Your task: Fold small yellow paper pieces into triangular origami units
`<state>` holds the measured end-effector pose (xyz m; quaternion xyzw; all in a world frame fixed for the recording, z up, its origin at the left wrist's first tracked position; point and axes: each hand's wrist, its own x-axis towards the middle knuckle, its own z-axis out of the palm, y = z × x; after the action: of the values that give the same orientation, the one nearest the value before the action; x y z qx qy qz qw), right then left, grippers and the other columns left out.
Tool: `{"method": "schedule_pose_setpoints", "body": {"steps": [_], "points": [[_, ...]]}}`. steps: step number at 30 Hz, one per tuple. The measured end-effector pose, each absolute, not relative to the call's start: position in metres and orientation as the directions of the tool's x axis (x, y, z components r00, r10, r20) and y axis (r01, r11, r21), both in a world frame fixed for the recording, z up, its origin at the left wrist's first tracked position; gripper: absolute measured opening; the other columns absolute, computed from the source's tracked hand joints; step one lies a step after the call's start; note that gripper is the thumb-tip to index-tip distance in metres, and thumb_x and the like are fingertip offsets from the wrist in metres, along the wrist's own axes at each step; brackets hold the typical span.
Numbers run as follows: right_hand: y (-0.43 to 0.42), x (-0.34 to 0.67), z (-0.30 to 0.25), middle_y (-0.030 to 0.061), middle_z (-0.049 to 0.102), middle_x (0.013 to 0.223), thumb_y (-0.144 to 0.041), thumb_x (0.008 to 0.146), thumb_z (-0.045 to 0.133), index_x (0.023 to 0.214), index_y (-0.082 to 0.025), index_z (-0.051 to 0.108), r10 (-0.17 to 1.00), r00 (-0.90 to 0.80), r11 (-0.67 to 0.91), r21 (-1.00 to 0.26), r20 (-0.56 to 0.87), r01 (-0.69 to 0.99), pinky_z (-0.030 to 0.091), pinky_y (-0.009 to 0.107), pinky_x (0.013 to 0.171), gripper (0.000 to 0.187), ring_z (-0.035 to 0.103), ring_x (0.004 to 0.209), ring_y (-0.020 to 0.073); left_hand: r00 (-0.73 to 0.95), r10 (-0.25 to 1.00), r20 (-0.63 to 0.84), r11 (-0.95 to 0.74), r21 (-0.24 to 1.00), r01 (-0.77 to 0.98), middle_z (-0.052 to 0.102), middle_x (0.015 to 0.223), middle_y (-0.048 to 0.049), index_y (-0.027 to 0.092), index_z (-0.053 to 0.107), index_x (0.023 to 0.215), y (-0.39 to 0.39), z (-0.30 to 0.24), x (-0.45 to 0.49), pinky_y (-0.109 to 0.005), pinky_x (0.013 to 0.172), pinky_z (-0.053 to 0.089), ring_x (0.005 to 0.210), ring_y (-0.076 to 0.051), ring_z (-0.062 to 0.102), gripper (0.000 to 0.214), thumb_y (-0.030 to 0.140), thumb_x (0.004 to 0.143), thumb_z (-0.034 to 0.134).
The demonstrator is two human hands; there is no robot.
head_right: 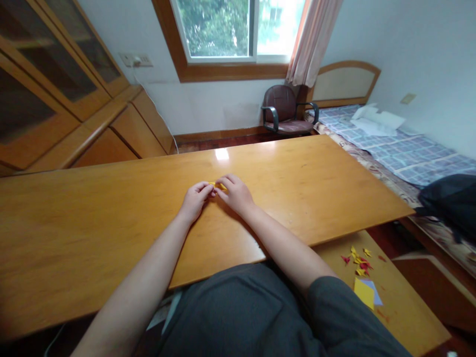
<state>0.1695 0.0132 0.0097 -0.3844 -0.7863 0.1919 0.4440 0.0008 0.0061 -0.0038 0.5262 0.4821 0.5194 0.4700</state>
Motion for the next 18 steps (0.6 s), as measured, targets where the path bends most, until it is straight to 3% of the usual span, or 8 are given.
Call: {"method": "schedule_pose_setpoints", "body": {"steps": [7,18], "points": [[0.0141,0.1690,0.0097,0.0072,0.068,0.096,-0.032,0.091,0.057,0.096,-0.024,0.069,0.776,-0.313,0.626,-0.607,0.548,0.489,0.048,0.033,0.087,0.015,0.061,0.091,0.0199,-0.049,0.990,0.129,-0.124,0.989,0.082,0.066,0.069,-0.0008,0.017,0.067,0.073,0.0051,-0.0006,0.0019,-0.025,0.071,0.047,0.068,-0.015,0.060,0.023,0.040,0.077,0.064],[0.0157,0.1692,0.0082,0.0064,0.071,0.092,-0.031,0.091,0.058,0.096,-0.023,0.071,0.783,-0.313,0.615,-0.593,0.538,0.519,0.049,0.031,0.081,0.016,0.063,0.084,0.0186,-0.019,0.996,0.089,-0.090,0.996,-0.022,0.069,0.070,-0.0028,0.015,0.066,0.078,0.0013,0.0024,0.0054,-0.029,0.071,0.053,0.067,-0.016,0.065,0.028,0.042,0.073,0.071]]}}
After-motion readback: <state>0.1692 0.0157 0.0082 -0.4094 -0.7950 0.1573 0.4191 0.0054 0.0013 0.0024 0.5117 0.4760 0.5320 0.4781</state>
